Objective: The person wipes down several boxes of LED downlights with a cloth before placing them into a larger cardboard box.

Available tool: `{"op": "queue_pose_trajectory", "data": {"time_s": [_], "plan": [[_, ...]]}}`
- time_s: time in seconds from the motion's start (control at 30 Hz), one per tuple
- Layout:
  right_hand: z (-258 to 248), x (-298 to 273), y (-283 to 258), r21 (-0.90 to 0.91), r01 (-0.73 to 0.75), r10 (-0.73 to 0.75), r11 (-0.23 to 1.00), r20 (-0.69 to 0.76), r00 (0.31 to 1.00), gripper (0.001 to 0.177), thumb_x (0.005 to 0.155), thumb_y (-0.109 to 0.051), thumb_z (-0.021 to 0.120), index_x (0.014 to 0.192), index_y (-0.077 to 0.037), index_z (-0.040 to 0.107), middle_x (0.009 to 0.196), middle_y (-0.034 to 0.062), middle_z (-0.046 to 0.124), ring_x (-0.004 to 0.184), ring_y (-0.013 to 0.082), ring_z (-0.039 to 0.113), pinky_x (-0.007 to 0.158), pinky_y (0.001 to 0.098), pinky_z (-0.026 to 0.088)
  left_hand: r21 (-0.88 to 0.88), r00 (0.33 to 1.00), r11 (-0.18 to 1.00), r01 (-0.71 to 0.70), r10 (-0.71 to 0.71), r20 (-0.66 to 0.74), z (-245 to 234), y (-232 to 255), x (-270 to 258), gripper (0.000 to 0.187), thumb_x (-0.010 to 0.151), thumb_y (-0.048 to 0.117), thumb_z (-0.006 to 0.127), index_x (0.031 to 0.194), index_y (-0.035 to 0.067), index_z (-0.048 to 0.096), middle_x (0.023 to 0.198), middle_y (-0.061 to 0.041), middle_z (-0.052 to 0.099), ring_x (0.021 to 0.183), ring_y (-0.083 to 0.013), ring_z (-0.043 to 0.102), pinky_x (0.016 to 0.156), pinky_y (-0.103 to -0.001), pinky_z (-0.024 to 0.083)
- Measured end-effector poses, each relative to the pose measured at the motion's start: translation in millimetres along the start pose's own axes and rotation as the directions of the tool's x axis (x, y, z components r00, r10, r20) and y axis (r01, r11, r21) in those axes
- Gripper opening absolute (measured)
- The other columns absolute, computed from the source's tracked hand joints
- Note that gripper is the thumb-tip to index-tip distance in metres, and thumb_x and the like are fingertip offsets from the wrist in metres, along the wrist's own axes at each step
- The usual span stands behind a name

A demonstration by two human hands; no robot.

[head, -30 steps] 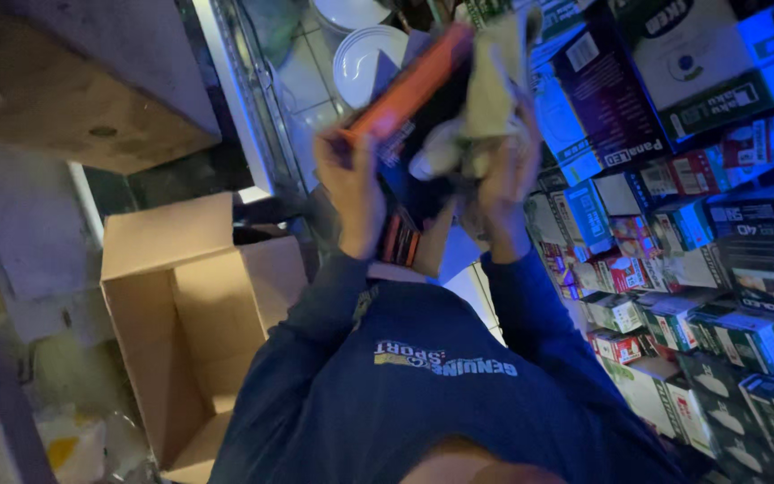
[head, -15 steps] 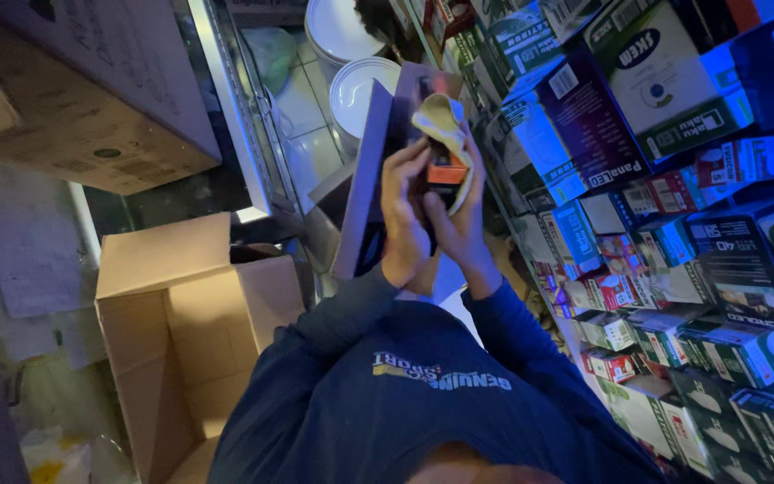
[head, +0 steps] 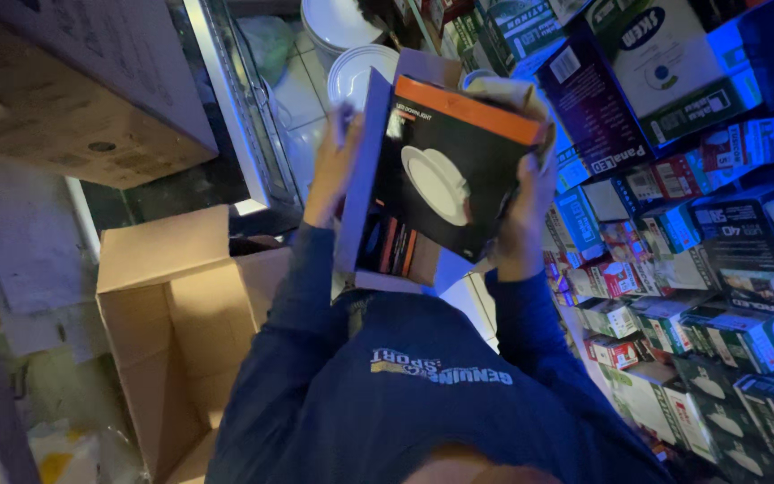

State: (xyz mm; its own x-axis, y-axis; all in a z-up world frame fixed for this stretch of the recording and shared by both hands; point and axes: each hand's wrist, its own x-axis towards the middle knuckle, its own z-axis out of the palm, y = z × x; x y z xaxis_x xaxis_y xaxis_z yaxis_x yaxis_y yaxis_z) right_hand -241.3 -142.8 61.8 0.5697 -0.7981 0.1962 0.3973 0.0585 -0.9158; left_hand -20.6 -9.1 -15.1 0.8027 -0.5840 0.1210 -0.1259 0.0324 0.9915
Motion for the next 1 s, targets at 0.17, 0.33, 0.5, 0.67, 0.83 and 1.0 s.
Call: {"op": "queue_pose_trajectory", "data": {"time_s": [0.17, 0.33, 0.5, 0.67, 0.83, 1.0], "plan": [[-1.7, 13.5, 0.5, 0.205, -0.227, 0.238, 0.952, -0.030, 0.971, 0.060, 0.107, -0.046, 0.059, 0.153, -0.009, 0.047, 0.140, 0.0062, 0.057, 0.123, 0.0179, 0.056, 0.103, 0.0349, 0.046, -0.689, 0.846, 0.492, 0.532, -0.276, 0.456, 18.2, -37.3, -33.9, 0.065, 0.101, 0.049, 0.058, 0.144, 0.002, 0.051, 0.130, -0.012, 0.067, 0.113, -0.0224, 0.068, 0.098, -0.038, 0.056], [-15.8, 26.1, 22.8, 0.375, -0.400, 0.379, 0.836, 0.131, 0.916, 0.063, 0.105, -0.058, 0.054, 0.145, -0.009, 0.060, 0.129, 0.0066, 0.066, 0.109, 0.0176, 0.063, 0.089, 0.0326, 0.051, -0.708, 0.878, 0.521, 0.476, -0.323, 0.352, 24.3, -33.1, -35.4, 0.065, 0.102, 0.050, 0.059, 0.140, -0.003, 0.056, 0.122, -0.014, 0.070, 0.102, -0.0232, 0.071, 0.090, -0.039, 0.058], [-51.8, 16.6, 84.9, 0.408, -0.276, 0.329, 0.870, -0.067, 0.942, 0.055, 0.103, -0.047, 0.056, 0.143, -0.010, 0.057, 0.134, 0.0014, 0.068, 0.123, 0.0155, 0.065, 0.108, 0.0362, 0.054, -0.787, 0.875, 0.425, 0.447, -0.389, 0.287, 29.8, -26.6, -36.3, 0.062, 0.101, 0.049, 0.057, 0.139, 0.000, 0.056, 0.130, -0.015, 0.068, 0.112, -0.0244, 0.070, 0.097, -0.039, 0.059], [-85.5, -20.7, 159.0, 0.555, -0.462, 0.460, 0.692, 0.154, 0.874, 0.040, 0.108, -0.035, 0.055, 0.139, -0.009, 0.059, 0.130, 0.0060, 0.068, 0.118, 0.0227, 0.066, 0.105, 0.0401, 0.053, -0.880, 0.893, 0.297, 0.371, -0.373, 0.251, 28.3, -24.8, -26.9, 0.058, 0.100, 0.051, 0.053, 0.137, 0.006, 0.055, 0.129, -0.016, 0.066, 0.113, -0.0281, 0.069, 0.096, -0.044, 0.059], [-78.3, -22.7, 97.4, 0.427, -0.203, 0.219, 0.881, 0.012, 0.976, 0.044, 0.110, -0.038, 0.056, 0.138, -0.005, 0.062, 0.118, 0.0094, 0.071, 0.101, 0.0244, 0.069, 0.088, 0.0429, 0.055, -0.883, 0.919, 0.366, 0.294, -0.362, 0.156, 6.2, -36.2, -24.7, 0.056, 0.102, 0.048, 0.056, 0.140, 0.007, 0.055, 0.134, -0.012, 0.065, 0.119, -0.0254, 0.067, 0.104, -0.040, 0.055], [-46.4, 26.7, 1.4, 0.120, -0.078, 0.088, 0.990, -0.080, 0.993, 0.043, 0.105, -0.031, 0.050, 0.139, -0.006, 0.057, 0.128, 0.0134, 0.063, 0.117, 0.0277, 0.061, 0.106, 0.0432, 0.049, -0.821, 0.911, 0.446, 0.357, -0.360, 0.201, 9.1, -54.0, -31.8, 0.055, 0.102, 0.047, 0.057, 0.138, 0.006, 0.058, 0.132, -0.012, 0.066, 0.117, -0.0241, 0.065, 0.103, -0.040, 0.055]]}}
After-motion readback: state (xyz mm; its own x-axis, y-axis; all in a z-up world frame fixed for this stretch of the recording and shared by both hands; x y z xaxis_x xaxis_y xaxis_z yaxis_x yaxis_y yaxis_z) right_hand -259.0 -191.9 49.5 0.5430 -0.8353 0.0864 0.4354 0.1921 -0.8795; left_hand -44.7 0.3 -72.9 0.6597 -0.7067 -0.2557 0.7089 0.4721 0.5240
